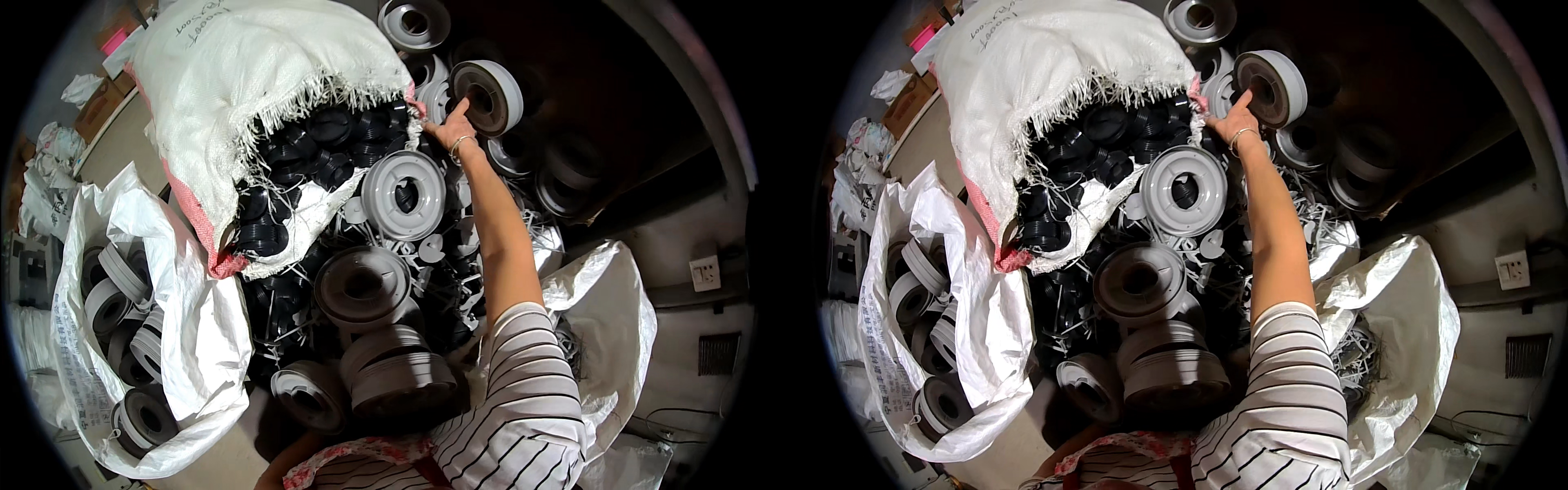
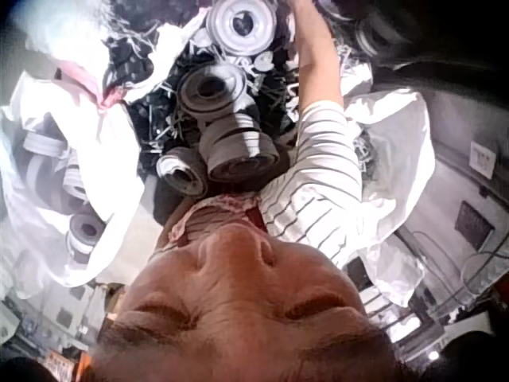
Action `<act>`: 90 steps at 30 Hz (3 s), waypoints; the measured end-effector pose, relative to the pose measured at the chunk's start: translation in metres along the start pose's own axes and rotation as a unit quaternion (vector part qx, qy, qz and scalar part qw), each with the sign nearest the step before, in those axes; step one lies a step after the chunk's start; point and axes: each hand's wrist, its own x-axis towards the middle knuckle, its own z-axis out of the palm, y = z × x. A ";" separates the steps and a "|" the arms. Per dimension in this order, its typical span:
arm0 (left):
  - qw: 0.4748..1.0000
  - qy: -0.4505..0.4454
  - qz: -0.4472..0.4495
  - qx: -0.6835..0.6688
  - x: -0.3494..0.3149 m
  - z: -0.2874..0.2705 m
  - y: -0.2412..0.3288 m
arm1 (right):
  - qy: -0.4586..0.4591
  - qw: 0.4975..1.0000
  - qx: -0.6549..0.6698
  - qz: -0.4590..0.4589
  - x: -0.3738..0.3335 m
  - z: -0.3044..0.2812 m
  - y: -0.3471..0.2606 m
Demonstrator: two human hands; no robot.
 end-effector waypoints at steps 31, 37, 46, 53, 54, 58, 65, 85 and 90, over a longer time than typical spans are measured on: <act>0.999 0.001 0.044 0.013 0.005 -0.006 -0.005 | 0.242 0.898 -0.220 0.294 -0.053 -0.061 0.186; 0.999 -0.021 0.048 0.015 -0.004 -0.008 -0.010 | 0.141 0.912 -0.080 0.378 -0.024 -0.064 0.195; 0.998 -0.015 0.063 -0.003 -0.016 -0.003 -0.004 | 0.018 0.975 0.069 0.210 -0.131 -0.088 0.103; 0.983 -0.077 0.161 -0.038 -0.030 0.002 0.005 | -0.226 0.974 -0.024 0.001 -0.238 -0.106 0.010; 0.974 -0.100 0.198 -0.038 -0.034 0.000 0.003 | -0.267 0.961 -0.049 -0.061 -0.246 -0.106 0.003; 0.897 -0.267 0.327 -0.133 -0.030 -0.016 -0.008 | -0.291 0.943 -0.100 -0.124 -0.232 -0.123 -0.056; 0.772 -0.329 -0.052 -0.541 -0.012 -0.210 -0.051 | 0.001 0.920 -0.135 -0.368 -0.114 0.006 -0.150; 0.864 0.035 -0.489 0.117 0.096 -0.298 -0.434 | -0.101 0.859 -0.282 -0.415 -0.209 0.019 -0.178; 0.967 0.161 -0.186 -0.071 0.117 -0.320 -0.313 | -0.078 0.862 -0.233 -0.442 -0.246 0.009 -0.177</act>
